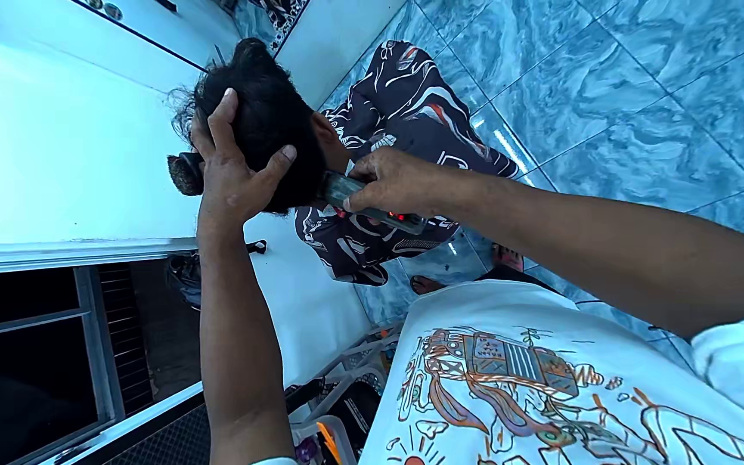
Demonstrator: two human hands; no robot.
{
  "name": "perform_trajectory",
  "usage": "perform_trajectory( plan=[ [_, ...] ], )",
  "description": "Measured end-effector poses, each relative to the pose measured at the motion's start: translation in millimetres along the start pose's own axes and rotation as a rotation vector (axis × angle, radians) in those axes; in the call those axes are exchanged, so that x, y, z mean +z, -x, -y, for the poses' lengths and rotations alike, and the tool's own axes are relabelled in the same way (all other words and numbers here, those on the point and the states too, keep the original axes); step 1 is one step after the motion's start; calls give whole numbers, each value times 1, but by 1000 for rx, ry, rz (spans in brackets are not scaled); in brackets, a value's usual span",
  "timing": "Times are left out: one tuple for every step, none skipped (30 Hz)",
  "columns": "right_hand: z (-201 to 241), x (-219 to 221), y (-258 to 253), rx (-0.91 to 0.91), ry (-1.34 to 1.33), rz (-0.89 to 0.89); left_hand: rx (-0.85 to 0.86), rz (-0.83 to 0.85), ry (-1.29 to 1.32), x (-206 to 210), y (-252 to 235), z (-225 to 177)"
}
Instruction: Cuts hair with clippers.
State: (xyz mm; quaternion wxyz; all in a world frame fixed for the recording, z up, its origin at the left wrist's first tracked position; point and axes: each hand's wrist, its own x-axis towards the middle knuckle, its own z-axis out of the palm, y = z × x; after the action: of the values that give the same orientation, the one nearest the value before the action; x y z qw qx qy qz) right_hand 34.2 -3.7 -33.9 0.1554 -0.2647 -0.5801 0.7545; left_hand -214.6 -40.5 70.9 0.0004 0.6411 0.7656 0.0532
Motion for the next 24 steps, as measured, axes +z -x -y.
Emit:
perform_trajectory(
  plan=[
    [4, -1, 0, -40, -54, -10, 7, 0, 0, 0, -1, 1],
    [11, -3, -1, -90, -92, -6, 19, 1, 1, 1, -1, 1],
    [17, -4, -1, -121, -96, 9, 33, 3, 7, 0, 0, 3],
    [20, -4, -1, -120, -69, 21, 43, 7, 13, 0, 0, 3],
    [19, -4, -2, -94, -24, 27, 44, 15, 20, -1, 0, 3],
    [13, -4, -3, -47, 20, 28, 40, 25, 27, -2, 0, 3],
    [4, -3, -4, 12, 46, 25, 35, 30, 30, -2, 0, 2],
    [-6, -4, -5, 80, 53, 26, 31, 32, 31, -2, 0, 3],
    [-15, -5, -7, 148, 43, 29, 26, 31, 31, -1, 0, 3],
    [-21, -6, -7, 200, 21, 30, 23, 29, 30, -1, 1, 3],
    [-24, -6, -7, 227, -9, 27, 20, 32, 27, -2, 1, 3],
    [-24, -6, -7, 229, -36, 21, 16, 34, 23, -2, 1, 4],
    [-24, -6, -7, 202, -59, 10, 11, 34, 20, -2, 0, 4],
    [-24, -5, -7, 150, -76, 0, 5, 36, 21, -2, -1, 5],
    [-24, -3, -8, 83, -82, 1, 5, 37, 28, -2, -1, 5],
    [-26, -2, -9, 20, -72, 2, 7, 39, 31, -2, -1, 6],
    [-29, 0, -10, -7, -51, 1, 15, 36, 35, -1, -1, 6],
    [-31, 2, -11, 8, -35, -6, 15, 35, 40, -2, -1, 7],
    [-31, 3, -11, 47, -31, -12, 11, 35, 39, -2, -1, 7],
    [-32, 4, -11, 71, -43, -14, 8, 38, 38, -3, -2, 7],
    [-31, 3, -12, 61, -68, -17, 7, 38, 35, -3, -2, 7],
    [-30, 3, -12, 19, -96, -14, 11, 38, 36, -3, -2, 7],
    [-28, 2, -12, -37, -121, -4, 14, 41, 38, -3, -2, 7],
    [-26, 2, -11, -80, -133, 12, 17, 41, 38, -2, -2, 8]
  ],
)
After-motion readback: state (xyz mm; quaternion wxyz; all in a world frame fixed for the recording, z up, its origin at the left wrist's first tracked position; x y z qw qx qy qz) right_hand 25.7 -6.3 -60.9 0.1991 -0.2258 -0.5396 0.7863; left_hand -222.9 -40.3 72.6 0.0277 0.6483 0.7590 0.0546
